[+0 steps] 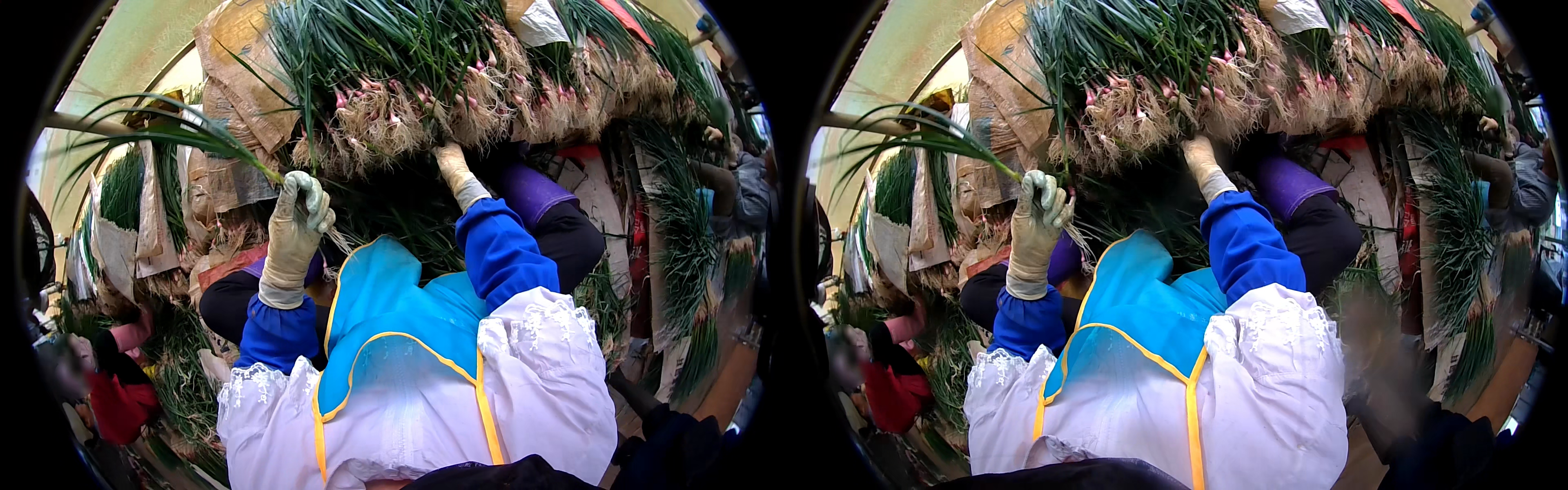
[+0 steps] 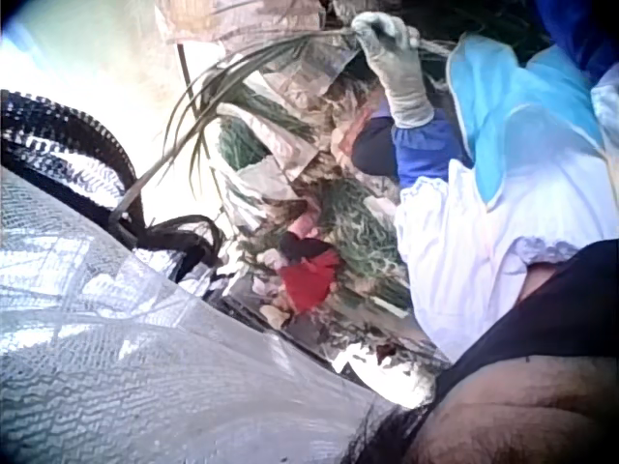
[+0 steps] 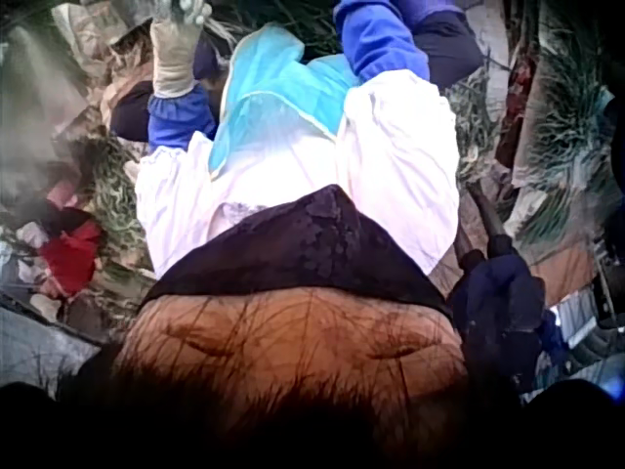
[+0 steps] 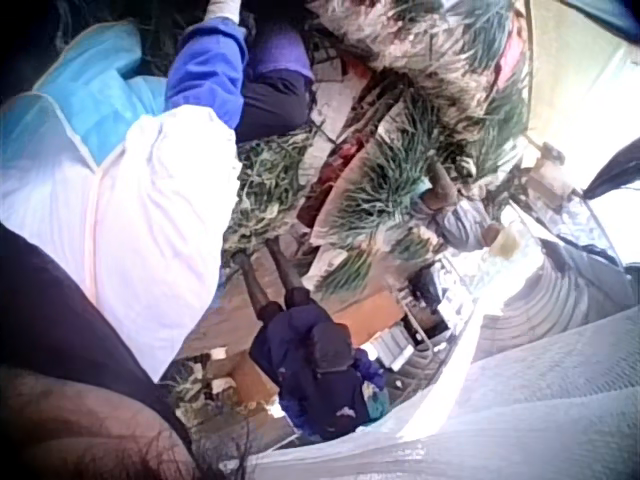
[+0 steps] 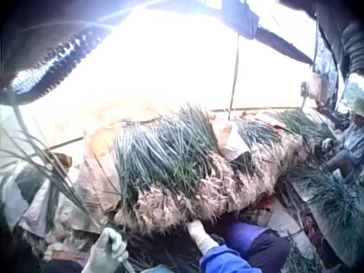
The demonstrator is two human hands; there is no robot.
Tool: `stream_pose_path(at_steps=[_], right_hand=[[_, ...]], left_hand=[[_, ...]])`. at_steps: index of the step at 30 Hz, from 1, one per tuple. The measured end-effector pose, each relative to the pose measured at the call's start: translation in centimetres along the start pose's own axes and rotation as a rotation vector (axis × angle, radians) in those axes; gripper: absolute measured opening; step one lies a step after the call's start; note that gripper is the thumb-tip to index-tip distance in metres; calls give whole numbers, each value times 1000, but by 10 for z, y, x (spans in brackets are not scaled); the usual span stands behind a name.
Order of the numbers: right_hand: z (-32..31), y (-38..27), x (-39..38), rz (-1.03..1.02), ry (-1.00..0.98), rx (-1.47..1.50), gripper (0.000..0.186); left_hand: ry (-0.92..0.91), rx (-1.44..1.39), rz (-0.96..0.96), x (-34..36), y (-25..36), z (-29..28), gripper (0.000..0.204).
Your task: The person sits on the ground and repeatedly picks up bunches of green onions, trims the roots and lower stems by hand, and places the cleaned bunches into a pile. The task is performed continuously with other workers visible in the background.
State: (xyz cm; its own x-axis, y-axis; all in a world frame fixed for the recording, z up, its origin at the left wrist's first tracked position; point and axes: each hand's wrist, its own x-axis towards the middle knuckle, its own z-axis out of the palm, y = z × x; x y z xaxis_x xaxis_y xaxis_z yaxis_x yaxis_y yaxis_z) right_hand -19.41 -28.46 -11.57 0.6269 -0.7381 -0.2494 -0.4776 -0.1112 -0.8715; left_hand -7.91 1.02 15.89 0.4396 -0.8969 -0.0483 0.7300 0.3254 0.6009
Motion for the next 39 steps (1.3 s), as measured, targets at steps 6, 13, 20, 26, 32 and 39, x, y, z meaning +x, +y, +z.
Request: stream_pose_path(at_steps=[6,13,20,26,32,39], right_hand=[[-97,-222,-109,-130,-34,899,27],[-76,-234,-122,-258,-300,725,34],[65,-102,-104,-247,-1155,-1093,40],[214,-135,-48,-29,-303,-303,55],[190,-97,-81,-155,-757,-216,32],[19,17,-134,73,-1330,-1318,33]], left_hand=[[418,391,-126,-38,58,-71,31],[288,130,65,-49,67,-108,35],[293,32,226,-56,82,-118,36],[396,31,141,-42,71,-116,35],[474,167,99,-47,73,-100,34],[455,165,69,-42,59,-98,36]])
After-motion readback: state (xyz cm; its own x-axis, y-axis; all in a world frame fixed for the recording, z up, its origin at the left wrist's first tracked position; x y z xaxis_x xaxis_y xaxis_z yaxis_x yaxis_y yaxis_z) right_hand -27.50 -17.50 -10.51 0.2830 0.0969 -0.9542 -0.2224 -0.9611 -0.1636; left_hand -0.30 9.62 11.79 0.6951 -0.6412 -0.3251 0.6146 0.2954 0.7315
